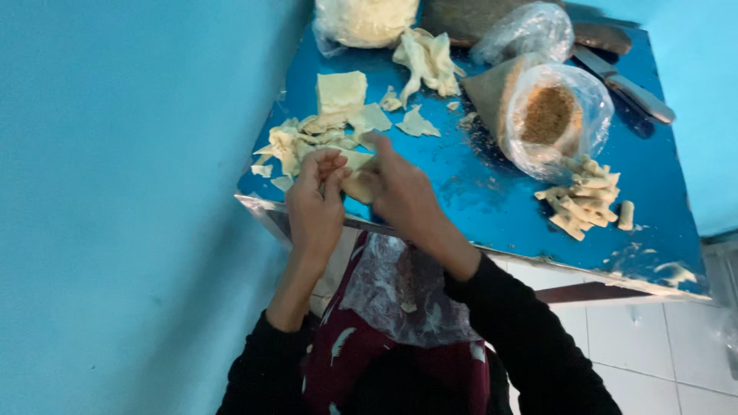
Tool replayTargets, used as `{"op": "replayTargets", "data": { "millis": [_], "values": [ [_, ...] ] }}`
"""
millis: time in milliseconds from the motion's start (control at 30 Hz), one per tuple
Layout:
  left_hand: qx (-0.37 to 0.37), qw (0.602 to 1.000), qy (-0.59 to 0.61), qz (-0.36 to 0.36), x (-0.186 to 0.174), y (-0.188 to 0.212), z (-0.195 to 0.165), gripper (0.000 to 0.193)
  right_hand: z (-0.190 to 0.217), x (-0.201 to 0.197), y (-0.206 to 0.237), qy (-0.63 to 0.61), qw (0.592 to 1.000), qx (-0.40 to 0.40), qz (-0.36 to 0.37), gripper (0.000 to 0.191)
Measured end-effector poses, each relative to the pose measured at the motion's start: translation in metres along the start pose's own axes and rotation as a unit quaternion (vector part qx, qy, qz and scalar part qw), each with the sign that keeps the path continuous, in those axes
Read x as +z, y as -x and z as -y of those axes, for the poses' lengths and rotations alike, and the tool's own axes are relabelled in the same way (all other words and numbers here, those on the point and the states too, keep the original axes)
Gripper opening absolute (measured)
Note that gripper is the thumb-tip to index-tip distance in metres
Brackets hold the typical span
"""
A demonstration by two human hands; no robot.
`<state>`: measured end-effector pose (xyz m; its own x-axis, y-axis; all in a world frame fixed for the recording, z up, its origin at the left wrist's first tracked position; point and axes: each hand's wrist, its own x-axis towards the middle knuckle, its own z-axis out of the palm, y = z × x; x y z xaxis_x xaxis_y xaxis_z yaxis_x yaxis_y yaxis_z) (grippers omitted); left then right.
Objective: The person sits at a low blue table and shapes small dough pieces by hand. They take flattened dough squares, fold and roll them between the fingers into short cylinders, and place the finished rolls in a growing pile beside a plastic bag of brown filling, repeating the cycle.
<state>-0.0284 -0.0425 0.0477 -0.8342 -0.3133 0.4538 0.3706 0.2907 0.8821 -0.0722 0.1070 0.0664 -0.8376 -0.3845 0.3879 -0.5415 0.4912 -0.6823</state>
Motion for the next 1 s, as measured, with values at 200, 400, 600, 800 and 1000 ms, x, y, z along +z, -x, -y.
{"op": "replayTargets", "data": {
  "millis": [200, 400, 600, 800, 1000],
  "values": [
    [0.108, 0.984, -0.141, 0.026, 0.005, 0.008, -0.002, 0.029, -0.030, -0.051, -0.017, -0.257, 0.955, 0.147, -0.017, 0.049],
    [0.162, 0.962, -0.219, 0.024, 0.014, -0.005, -0.001, 0.017, -0.013, -0.046, 0.001, -0.100, 0.989, -0.102, 0.023, 0.070],
    [0.237, 0.948, -0.214, 0.003, 0.016, -0.025, 0.002, 0.023, -0.016, -0.045, -0.035, -0.251, 0.965, 0.068, 0.025, 0.060],
    [0.207, 0.964, -0.154, 0.058, 0.040, -0.045, 0.004, 0.012, -0.041, -0.095, -0.025, -0.280, 0.953, 0.108, 0.041, 0.053],
    [0.153, 0.984, 0.034, 0.083, 0.080, -0.048, 0.005, 0.015, -0.033, -0.121, -0.015, -0.351, 0.926, 0.137, 0.027, 0.047]
  ]
}}
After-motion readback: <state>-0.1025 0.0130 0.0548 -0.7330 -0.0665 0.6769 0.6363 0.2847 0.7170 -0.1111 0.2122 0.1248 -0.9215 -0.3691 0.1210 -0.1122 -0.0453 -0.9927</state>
